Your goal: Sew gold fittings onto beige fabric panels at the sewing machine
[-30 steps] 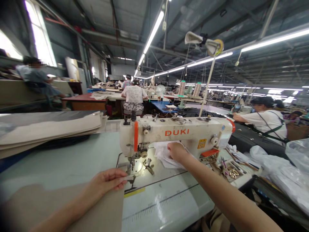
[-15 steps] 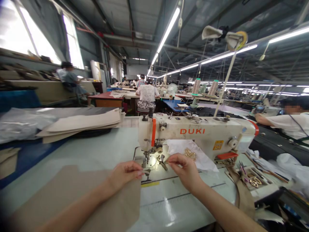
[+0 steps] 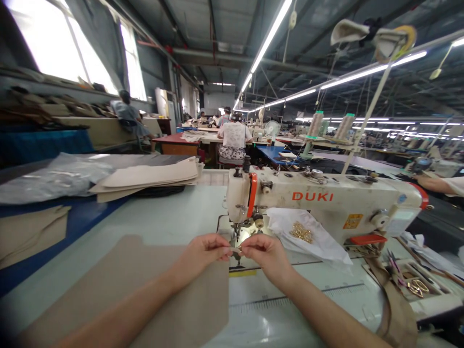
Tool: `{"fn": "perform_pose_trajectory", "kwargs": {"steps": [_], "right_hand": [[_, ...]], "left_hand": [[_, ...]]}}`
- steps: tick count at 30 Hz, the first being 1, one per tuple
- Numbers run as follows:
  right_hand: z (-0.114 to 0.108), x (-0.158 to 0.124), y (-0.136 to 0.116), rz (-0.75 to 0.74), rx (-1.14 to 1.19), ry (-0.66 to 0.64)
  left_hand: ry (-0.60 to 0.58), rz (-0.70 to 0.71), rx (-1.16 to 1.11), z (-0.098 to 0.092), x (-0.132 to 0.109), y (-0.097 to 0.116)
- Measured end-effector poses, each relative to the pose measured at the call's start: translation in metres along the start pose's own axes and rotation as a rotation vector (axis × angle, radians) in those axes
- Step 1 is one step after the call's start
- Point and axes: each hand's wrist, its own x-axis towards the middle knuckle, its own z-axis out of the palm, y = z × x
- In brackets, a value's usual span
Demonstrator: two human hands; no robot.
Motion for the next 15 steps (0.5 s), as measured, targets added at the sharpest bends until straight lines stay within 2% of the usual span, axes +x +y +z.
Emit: {"fn": "perform_pose_trajectory", "kwargs": {"steps": [7, 11, 15], "right_hand": [[0.001, -0.0002, -0.0034, 0.064, 0.11, 0.012], [0.0038, -0.0003, -0.0032, 0.126, 0.169, -0.006], [0.0073, -0.0013, -0.0051, 0.257, 0.297, -0.07]], "left_hand": [[-0.001, -0.009, -0.009, -0.0007, 0.0004, 0.0012], [-0.069, -0.031, -0.069, -0.0018, 0.0012, -0.0026], [-0.14, -0.09, -0.104, -0.0016, -0.0006, 0.0006]]}}
